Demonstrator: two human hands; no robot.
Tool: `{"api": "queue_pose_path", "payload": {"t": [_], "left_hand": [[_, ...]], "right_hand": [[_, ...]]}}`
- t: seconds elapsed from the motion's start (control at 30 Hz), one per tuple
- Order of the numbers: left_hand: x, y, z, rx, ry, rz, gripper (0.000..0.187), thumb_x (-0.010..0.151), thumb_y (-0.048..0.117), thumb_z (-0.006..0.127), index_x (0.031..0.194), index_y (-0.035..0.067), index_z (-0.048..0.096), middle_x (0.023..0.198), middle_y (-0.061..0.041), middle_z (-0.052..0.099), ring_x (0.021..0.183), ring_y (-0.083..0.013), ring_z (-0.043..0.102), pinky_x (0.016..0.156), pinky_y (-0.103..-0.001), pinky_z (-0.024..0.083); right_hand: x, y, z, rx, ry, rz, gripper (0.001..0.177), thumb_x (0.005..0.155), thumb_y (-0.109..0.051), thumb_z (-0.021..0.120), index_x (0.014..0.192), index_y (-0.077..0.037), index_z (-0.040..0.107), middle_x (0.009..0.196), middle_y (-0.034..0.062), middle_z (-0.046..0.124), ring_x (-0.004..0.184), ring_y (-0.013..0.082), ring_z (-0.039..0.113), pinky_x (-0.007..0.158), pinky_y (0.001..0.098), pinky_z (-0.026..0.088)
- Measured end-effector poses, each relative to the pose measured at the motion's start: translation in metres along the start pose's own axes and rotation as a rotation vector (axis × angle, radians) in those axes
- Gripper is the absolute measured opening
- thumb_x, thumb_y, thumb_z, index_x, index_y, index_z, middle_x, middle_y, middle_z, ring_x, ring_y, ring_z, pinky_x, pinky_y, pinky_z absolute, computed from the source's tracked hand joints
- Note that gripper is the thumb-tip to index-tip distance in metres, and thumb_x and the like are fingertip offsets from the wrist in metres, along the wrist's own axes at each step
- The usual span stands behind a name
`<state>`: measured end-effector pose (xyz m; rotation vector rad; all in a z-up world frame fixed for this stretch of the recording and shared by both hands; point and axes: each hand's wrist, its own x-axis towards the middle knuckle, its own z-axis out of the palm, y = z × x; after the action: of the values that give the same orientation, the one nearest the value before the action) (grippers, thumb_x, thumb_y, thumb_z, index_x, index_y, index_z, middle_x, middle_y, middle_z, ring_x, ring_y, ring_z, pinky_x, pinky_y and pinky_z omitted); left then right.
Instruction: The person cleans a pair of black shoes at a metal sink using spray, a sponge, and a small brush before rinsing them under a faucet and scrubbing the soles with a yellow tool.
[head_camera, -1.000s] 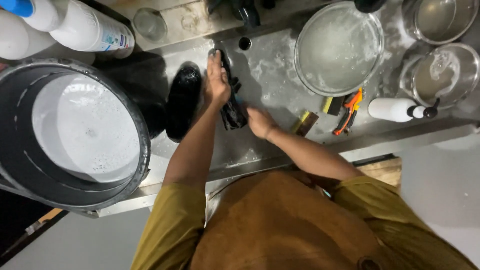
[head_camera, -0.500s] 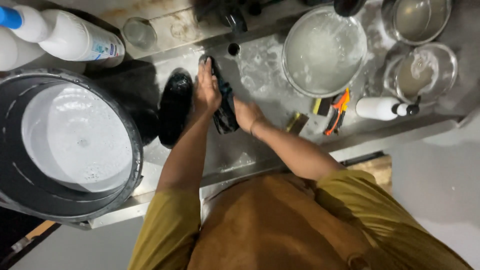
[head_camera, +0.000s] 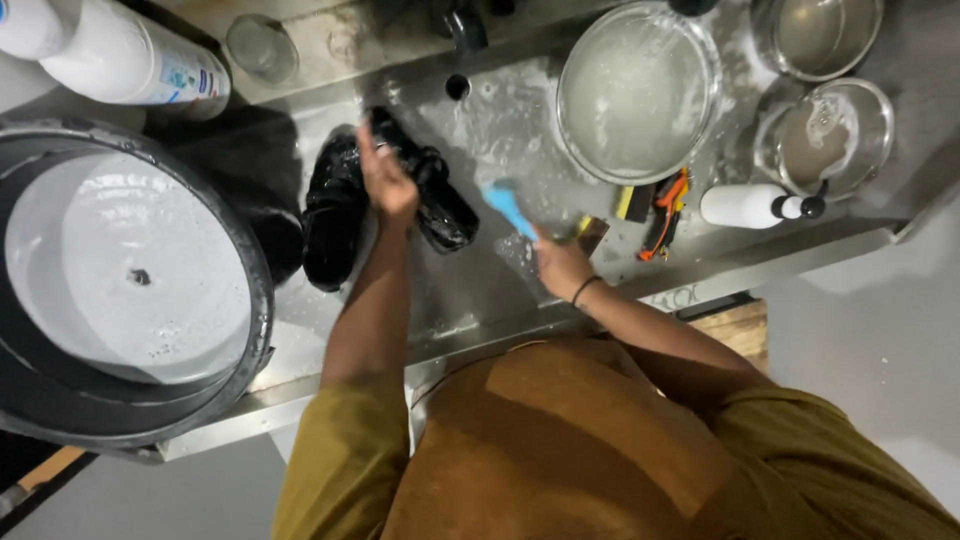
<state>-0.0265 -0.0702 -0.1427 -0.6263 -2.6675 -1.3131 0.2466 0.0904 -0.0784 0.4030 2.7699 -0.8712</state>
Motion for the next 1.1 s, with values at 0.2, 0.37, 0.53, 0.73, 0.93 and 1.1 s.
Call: {"api": "queue_pose_path", "payload": {"t": [0.2, 0.37, 0.53, 0.73, 0.93, 1.1], "left_hand": [[-0.042, -0.002, 0.06, -0.161, 0.255, -0.629, 0.055, 0.116, 0.031, 0.033, 0.167, 0.025, 0.012, 0.164, -0.021, 0.031, 0.151, -0.0323, 0.035, 0.129, -0.046, 0.025], [-0.067, 0.002, 0.126, -0.212, 0.107, -0.861, 0.071, 0.113, 0.05, 0.039, 0.167, 0.024, 0.001, 0.164, -0.028, 0.018, 0.153, -0.0413, 0.024, 0.129, -0.051, 0.015], [-0.055, 0.105, 0.097, -0.01, 0.001, -0.563, 0.102, 0.085, 0.028, 0.084, 0.162, 0.009, 0.02, 0.159, -0.034, 0.013, 0.151, -0.0515, 0.016, 0.125, -0.061, 0.016], [-0.048, 0.107, 0.111, 0.503, -0.027, -0.115, 0.047, 0.08, 0.016, 0.073, 0.126, 0.015, 0.062, 0.12, -0.013, 0.046, 0.112, -0.041, 0.043, 0.088, -0.054, 0.041], [-0.012, 0.133, 0.102, 0.53, -0.512, -0.444, 0.038, 0.095, 0.03, 0.058, 0.132, 0.02, 0.053, 0.123, -0.004, 0.066, 0.114, -0.0272, 0.067, 0.1, -0.045, 0.042], [-0.012, 0.132, 0.09, 0.402, -0.356, -0.331, 0.026, 0.089, 0.029, 0.071, 0.109, 0.014, 0.069, 0.094, -0.012, 0.073, 0.095, -0.0355, 0.073, 0.082, -0.049, 0.056]], "right_hand": [[0.012, 0.071, -0.043, 0.067, 0.057, 0.283, 0.037, 0.092, -0.02, 0.067, 0.124, -0.001, 0.066, 0.098, 0.0251, 0.064, 0.102, 0.046, 0.068, 0.085, 0.0473, 0.059], [0.129, 0.206, -0.112, 0.133, 0.567, 0.394, 0.019, 0.104, -0.016, 0.06, 0.12, -0.01, 0.068, 0.113, 0.0117, 0.069, 0.114, 0.0288, 0.065, 0.099, 0.0422, 0.053], [0.138, 0.092, -0.141, 1.401, 0.378, 0.719, 0.016, 0.091, -0.018, 0.068, 0.1, -0.007, 0.074, 0.103, 0.0178, 0.076, 0.102, 0.0296, 0.075, 0.086, 0.0473, 0.058], [0.179, 0.2, -0.044, 0.841, 0.375, 0.475, 0.027, 0.107, -0.028, 0.053, 0.125, -0.011, 0.066, 0.117, 0.014, 0.067, 0.116, 0.0281, 0.062, 0.099, 0.0436, 0.05], [0.146, 0.105, -0.138, 1.279, 0.319, 0.176, 0.016, 0.102, -0.023, 0.06, 0.103, -0.017, 0.074, 0.105, 0.0108, 0.077, 0.105, 0.0285, 0.072, 0.091, 0.043, 0.058], [0.158, 0.153, -0.121, 0.297, 0.698, 0.222, 0.025, 0.101, -0.016, 0.059, 0.119, -0.004, 0.071, 0.126, 0.0182, 0.066, 0.126, 0.0387, 0.057, 0.11, 0.0541, 0.039]]}}
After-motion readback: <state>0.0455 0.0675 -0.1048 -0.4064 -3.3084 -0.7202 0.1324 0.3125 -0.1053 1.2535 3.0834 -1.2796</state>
